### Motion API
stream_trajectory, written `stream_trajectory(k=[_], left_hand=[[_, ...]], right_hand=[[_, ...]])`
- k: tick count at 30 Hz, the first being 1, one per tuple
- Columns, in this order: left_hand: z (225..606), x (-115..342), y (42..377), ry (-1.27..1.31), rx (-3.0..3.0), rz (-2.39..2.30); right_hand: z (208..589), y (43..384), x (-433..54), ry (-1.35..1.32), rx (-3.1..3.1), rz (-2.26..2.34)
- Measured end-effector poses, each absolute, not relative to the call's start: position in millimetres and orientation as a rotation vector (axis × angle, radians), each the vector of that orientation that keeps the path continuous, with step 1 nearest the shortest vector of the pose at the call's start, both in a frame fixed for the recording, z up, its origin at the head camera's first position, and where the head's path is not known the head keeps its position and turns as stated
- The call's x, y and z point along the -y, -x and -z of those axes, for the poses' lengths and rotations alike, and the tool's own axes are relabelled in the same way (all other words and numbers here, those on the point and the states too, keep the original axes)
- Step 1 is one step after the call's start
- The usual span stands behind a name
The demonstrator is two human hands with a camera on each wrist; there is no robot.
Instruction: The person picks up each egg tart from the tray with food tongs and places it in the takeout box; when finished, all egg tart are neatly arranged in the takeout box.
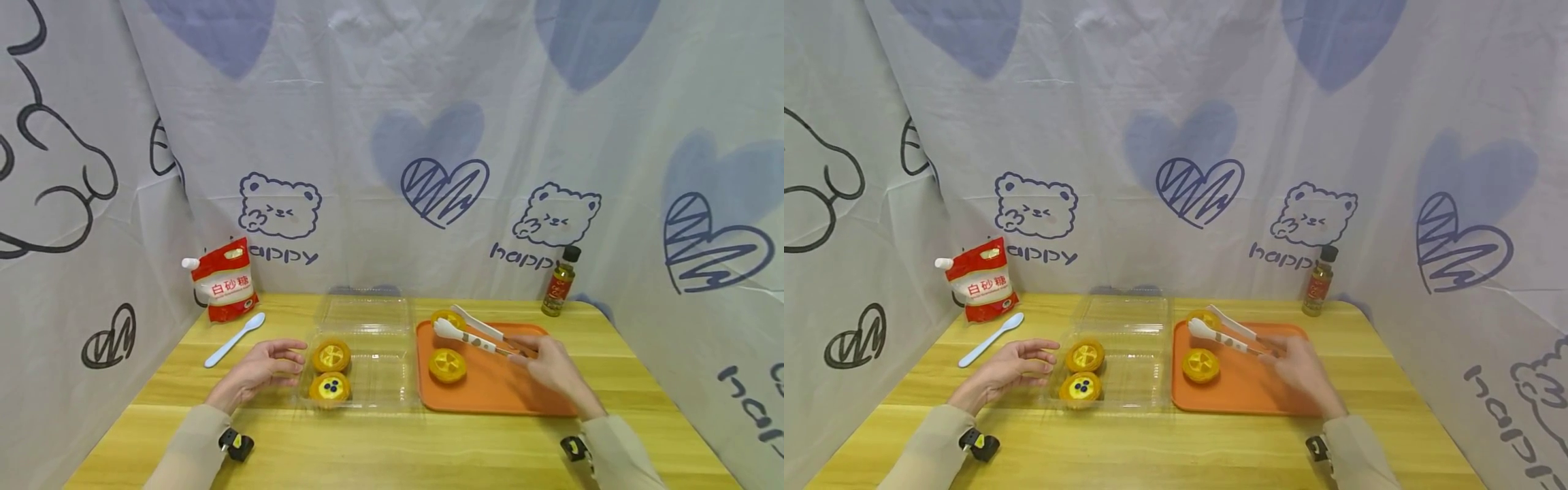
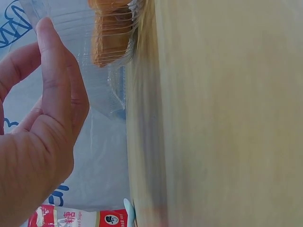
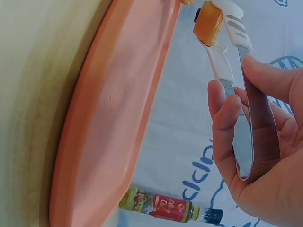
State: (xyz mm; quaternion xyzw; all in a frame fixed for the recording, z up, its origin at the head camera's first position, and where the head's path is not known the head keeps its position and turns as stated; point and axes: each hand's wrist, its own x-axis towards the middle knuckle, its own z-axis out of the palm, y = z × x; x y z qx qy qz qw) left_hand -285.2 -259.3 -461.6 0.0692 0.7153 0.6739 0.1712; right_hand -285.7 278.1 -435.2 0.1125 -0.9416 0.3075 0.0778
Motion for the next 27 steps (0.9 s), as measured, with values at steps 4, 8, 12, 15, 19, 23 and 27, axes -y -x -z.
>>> stream_trajectory(k=[4,8,12,15,19,23,27], left_hand=[[461.6,258.8,285.1,-0.192,-2.016,-1.920],[461.3,258.6,284.6,-0.183,-2.013,-1.925],[461.3,258.9,284.4,-0.184,-2.018,-1.923],[461.3,258.8,284.0,-0.184,-2.025,-1.924],[461.4,258.2,283.4,-0.187,-2.032,-1.920],[461.0,258.1,283.4,-0.189,-2.035,-1.919],[460.0,258.8,283.8,-0.187,-2.029,-1.928]], right_hand=[[434.3,283.6,-274.8,-0.344,2.824,-0.960],[434.2,283.4,-270.2,-0.365,2.825,-1.018],[431.8,282.1,-264.8,-0.391,2.812,-1.057],[429.6,280.7,-261.7,-0.393,2.811,-1.065],[428.8,279.9,-258.7,-0.392,2.802,-1.090],[428.5,279.1,-254.6,-0.443,2.771,-1.056],[426.0,277.1,-249.4,-0.490,2.745,-0.985]])
